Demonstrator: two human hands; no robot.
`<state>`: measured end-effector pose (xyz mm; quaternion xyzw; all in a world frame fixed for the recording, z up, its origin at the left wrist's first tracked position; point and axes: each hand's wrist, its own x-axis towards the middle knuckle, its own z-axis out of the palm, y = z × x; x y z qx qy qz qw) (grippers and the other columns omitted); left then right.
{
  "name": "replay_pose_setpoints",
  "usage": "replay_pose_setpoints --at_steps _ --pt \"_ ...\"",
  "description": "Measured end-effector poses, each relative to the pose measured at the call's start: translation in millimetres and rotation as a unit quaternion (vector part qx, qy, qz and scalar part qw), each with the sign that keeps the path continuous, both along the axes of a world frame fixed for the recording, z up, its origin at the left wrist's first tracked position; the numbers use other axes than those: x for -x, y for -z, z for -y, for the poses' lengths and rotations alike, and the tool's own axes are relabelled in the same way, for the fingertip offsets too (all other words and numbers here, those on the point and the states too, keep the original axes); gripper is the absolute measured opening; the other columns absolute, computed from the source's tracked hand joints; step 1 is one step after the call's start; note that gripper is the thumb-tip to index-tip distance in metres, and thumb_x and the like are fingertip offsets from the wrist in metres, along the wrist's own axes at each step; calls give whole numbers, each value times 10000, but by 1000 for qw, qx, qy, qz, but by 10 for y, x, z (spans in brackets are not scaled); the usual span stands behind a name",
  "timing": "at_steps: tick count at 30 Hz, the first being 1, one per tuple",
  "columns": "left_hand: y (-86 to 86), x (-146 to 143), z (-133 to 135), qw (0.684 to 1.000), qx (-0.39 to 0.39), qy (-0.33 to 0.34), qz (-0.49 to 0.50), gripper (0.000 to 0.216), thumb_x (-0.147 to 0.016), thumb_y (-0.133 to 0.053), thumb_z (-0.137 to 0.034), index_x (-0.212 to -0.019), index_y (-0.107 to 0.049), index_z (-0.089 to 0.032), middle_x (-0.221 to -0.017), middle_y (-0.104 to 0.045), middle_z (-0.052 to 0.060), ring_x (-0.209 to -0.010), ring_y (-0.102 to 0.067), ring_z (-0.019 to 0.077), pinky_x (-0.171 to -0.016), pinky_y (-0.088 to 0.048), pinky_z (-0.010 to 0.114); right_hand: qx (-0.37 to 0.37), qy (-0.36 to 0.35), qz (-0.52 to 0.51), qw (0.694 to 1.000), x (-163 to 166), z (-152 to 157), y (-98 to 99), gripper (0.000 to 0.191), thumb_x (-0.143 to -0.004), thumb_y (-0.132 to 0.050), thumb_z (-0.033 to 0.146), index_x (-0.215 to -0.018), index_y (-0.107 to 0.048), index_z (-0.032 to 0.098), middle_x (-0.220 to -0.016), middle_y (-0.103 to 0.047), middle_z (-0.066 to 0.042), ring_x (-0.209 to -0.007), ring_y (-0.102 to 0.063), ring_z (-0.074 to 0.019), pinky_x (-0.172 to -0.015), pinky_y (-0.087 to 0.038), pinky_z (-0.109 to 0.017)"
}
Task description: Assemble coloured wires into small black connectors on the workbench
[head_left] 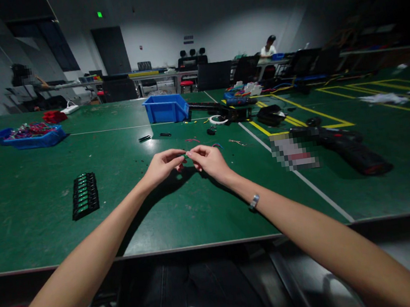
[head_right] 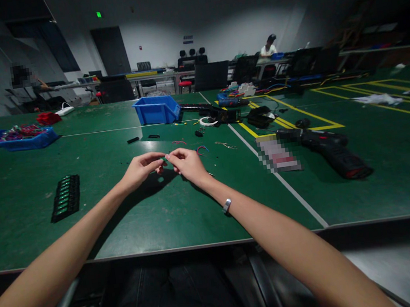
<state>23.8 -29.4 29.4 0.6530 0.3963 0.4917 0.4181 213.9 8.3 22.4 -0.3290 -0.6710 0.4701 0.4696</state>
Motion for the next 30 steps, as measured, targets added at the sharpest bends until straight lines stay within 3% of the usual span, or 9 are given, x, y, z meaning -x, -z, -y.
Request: replay_pose_setpoints --at_steps 30 --pt "55 16 -39 998 33 8 59 399 -828 -723 -389 -1118 -722 -116 -884 -715 74 -741 -639 149 -732 -526 304 16 -20 -9 1000 -2 6 -17 376 -773 -745 525 -806 -670 158 -531 -559 24 -443 -469 -95 -406 -354 -219"
